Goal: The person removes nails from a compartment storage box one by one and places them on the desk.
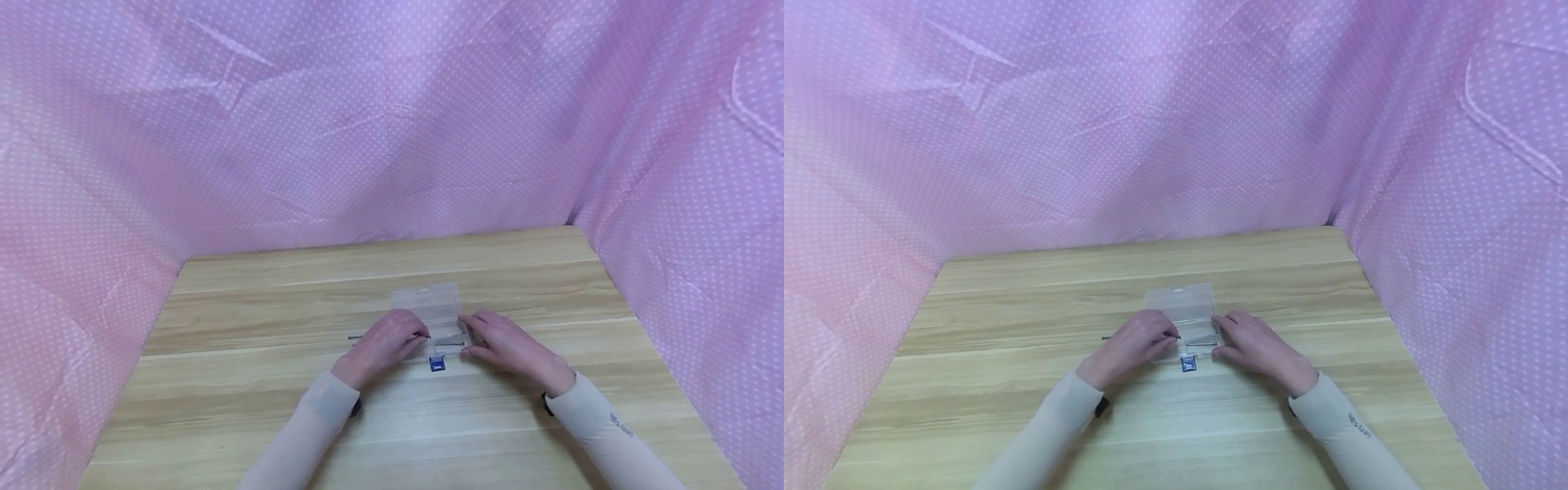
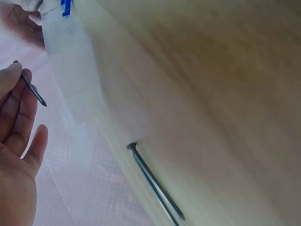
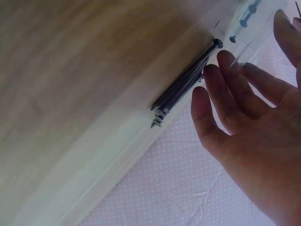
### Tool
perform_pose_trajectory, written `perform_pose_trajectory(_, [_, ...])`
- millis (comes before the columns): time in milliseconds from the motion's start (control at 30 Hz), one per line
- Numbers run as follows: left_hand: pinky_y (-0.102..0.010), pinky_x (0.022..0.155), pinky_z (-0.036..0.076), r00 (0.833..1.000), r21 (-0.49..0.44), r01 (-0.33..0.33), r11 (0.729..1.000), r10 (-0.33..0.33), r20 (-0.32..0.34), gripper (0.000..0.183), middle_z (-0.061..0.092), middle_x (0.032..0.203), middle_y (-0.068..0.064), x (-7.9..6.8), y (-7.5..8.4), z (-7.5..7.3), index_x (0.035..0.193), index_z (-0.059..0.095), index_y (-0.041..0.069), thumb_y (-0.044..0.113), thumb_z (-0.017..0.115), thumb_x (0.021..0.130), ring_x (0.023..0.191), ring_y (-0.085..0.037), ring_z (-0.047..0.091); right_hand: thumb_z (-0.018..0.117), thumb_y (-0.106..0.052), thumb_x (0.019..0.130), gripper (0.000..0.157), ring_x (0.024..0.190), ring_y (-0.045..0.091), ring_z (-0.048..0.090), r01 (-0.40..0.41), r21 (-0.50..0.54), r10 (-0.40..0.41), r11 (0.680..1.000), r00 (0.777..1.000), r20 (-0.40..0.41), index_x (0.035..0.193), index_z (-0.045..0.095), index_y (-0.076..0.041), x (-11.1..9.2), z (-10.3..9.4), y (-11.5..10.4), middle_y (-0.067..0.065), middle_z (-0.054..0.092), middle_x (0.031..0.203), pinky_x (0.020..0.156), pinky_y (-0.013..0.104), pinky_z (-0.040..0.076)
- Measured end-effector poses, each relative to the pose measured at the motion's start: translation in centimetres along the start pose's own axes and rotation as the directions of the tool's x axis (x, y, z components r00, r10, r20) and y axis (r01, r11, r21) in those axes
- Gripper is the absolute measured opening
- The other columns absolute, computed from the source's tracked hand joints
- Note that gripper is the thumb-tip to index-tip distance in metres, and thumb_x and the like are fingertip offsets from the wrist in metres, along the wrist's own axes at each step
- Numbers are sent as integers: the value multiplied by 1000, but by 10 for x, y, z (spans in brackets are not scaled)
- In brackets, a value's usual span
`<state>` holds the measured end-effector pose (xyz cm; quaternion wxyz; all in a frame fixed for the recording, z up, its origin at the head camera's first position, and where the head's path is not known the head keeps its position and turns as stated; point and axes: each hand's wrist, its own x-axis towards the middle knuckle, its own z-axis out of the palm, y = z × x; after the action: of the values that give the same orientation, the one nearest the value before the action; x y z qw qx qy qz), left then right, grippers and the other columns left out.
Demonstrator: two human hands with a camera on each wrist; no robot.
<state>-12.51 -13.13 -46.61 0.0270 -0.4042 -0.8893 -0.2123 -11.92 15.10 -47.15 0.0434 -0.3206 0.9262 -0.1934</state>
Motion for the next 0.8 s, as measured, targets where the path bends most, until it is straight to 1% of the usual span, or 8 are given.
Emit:
perform_pose_trajectory(200, [-35, 106, 49, 999, 56, 28, 998, -27, -21, 9, 75, 102, 3, -4, 2, -7, 106, 76, 14, 15, 69, 100, 104, -15, 66, 79, -32, 92, 61, 99, 22, 63, -7, 8, 7, 1000, 1000, 0, 137, 61, 4, 1, 0, -1, 9, 66, 114, 88, 46, 57])
perform_pose_trajectory(333, [-35, 108, 47, 999, 87, 48, 995, -46, -24, 10, 75, 104, 4, -8, 3, -14, 108, 76, 15, 17, 70, 100, 104, -15, 65, 80, -32, 92, 60, 102, 24, 64, -9, 15, 9, 1000, 1000, -4, 137, 61, 4, 1, -1, -1, 10, 67, 116, 90, 48, 57])
perform_pose_trajectory(500, [-37, 112, 46, 998, 123, 31, 992, -24, -59, 10, 76, 104, 3, -14, 2, -21, 106, 77, 14, 14, 73, 97, 104, -15, 68, 80, -32, 92, 61, 104, 24, 64, -11, 16, 11, 1000, 1000, 0, 138, 60, 3, 0, -1, 0, 10, 67, 118, 92, 47, 56])
perform_pose_trajectory(600, [-37, 111, 47, 997, 133, 20, 991, -10, -81, 8, 76, 103, 2, -18, 0, -24, 104, 77, 13, 12, 73, 96, 102, -16, 68, 79, -32, 92, 61, 103, 23, 64, -6, 8, 6, 1000, 1000, -1, 138, 60, 3, 0, 0, 1, 9, 67, 117, 92, 47, 56])
perform_pose_trajectory(800, [-38, 106, 49, 992, 121, 18, 992, -3, -126, 7, 75, 97, 2, -27, -4, -27, 101, 76, 12, 9, 76, 94, 95, -17, 67, 80, -32, 92, 61, 100, 21, 63, 2, 5, -2, 1000, 1000, -5, 138, 60, 3, -1, 1, 2, 7, 66, 114, 89, 46, 56])
